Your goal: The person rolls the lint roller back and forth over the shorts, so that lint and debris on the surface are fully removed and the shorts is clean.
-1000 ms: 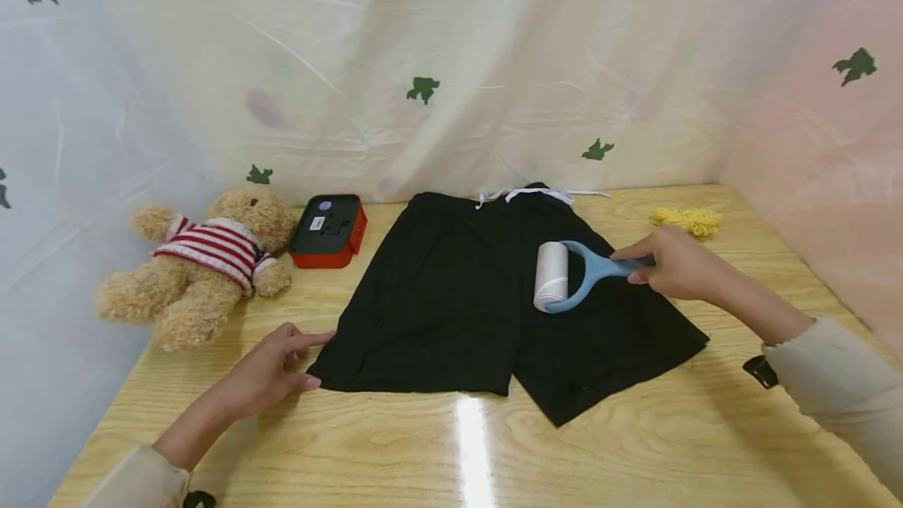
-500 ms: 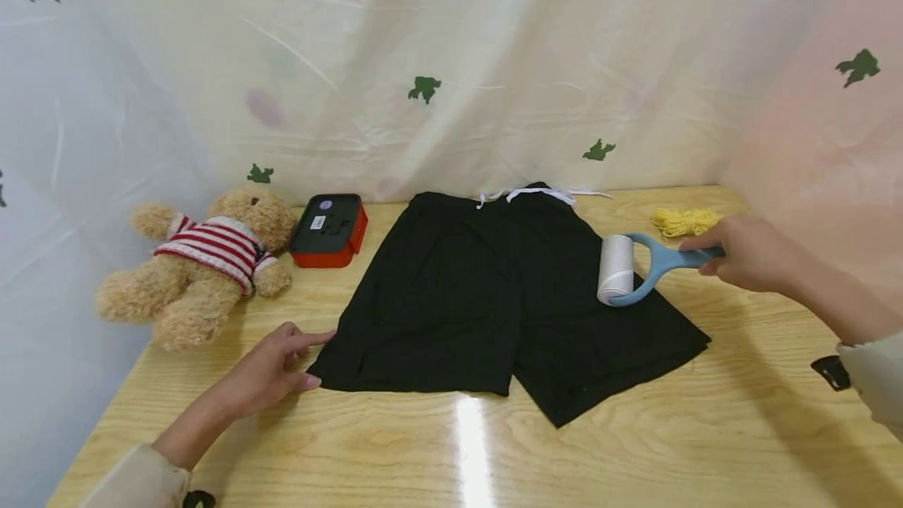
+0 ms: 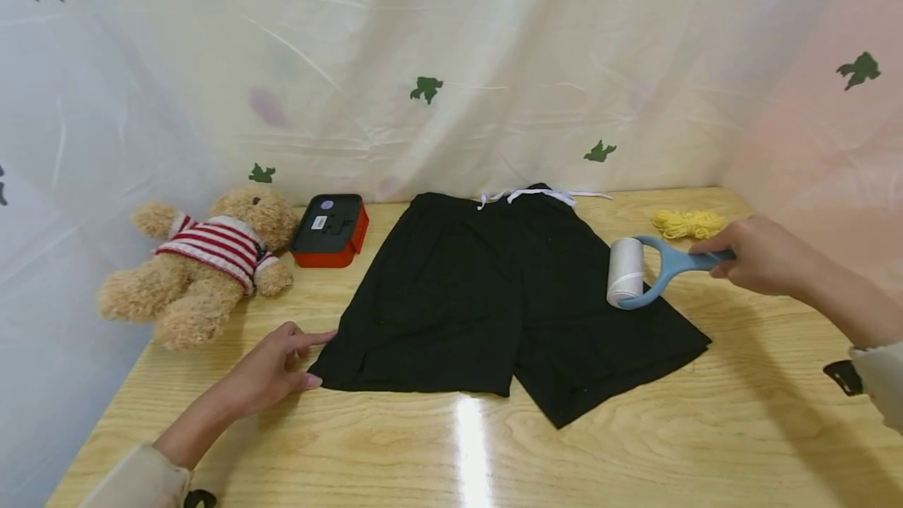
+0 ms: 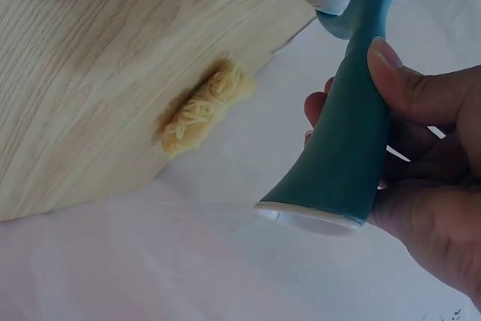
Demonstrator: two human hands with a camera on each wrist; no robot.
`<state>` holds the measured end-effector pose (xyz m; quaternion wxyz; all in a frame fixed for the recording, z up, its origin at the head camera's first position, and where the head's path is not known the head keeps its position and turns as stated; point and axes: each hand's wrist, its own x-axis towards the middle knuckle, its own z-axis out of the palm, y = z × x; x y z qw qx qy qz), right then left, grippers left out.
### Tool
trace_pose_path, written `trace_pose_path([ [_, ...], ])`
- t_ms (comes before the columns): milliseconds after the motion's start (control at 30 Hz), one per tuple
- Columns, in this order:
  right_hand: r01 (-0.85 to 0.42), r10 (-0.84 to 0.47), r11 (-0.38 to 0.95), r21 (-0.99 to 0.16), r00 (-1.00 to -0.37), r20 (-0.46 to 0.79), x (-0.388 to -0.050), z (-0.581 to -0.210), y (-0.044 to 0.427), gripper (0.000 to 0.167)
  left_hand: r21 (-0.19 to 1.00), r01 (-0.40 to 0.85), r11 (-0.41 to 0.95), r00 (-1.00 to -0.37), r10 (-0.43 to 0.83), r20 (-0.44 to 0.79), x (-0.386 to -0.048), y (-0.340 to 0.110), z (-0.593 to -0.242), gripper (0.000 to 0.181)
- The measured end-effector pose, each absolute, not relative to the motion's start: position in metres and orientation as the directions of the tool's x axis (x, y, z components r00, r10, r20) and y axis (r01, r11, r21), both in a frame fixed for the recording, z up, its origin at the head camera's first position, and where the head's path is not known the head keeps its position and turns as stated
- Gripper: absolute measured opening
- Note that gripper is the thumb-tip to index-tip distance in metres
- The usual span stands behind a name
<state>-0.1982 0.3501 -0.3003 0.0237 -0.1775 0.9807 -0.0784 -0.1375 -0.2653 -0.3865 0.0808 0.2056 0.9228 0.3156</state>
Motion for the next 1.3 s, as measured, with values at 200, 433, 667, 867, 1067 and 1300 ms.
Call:
trace_pose_path([
  [200, -0.351, -0.357, 0.921, -0.17, -0.934, -0.003, -0.197, -0.298, 0.346, 0.039, 0.614, 0.315, 0.724, -0.906, 0.421, -0.032, -0.137, -0.265, -0.386, 0.063],
  [433, -0.322, -0.315, 0.908, -0.268, -0.946, 0.072, -0.202, -0.286, 0.322, 0.039, 0.61, 0.311, 0.729, -0.908, 0.418, -0.037, -0.137, -0.265, -0.385, 0.062],
  [667, -0.385, -0.348, 0.872, -0.303, -0.922, 0.172, -0.219, -0.278, 0.269, 0.036, 0.605, 0.323, 0.727, -0.905, 0.424, -0.026, -0.137, -0.265, -0.386, 0.062],
  [867, -0.507, -0.444, 0.775, -0.376, -0.861, 0.247, -0.243, -0.281, 0.219, 0.035, 0.608, 0.322, 0.726, -0.905, 0.424, -0.027, -0.137, -0.265, -0.386, 0.061],
  [1067, -0.567, -0.514, 0.713, -0.413, -0.823, 0.242, -0.264, -0.292, 0.171, 0.035, 0.605, 0.314, 0.731, -0.906, 0.421, -0.038, -0.137, -0.264, -0.386, 0.061],
  [1300, -0.59, -0.55, 0.698, -0.405, -0.804, 0.224, -0.281, -0.31, 0.115, 0.034, 0.601, 0.316, 0.734, -0.907, 0.419, -0.035, -0.137, -0.264, -0.385, 0.062],
])
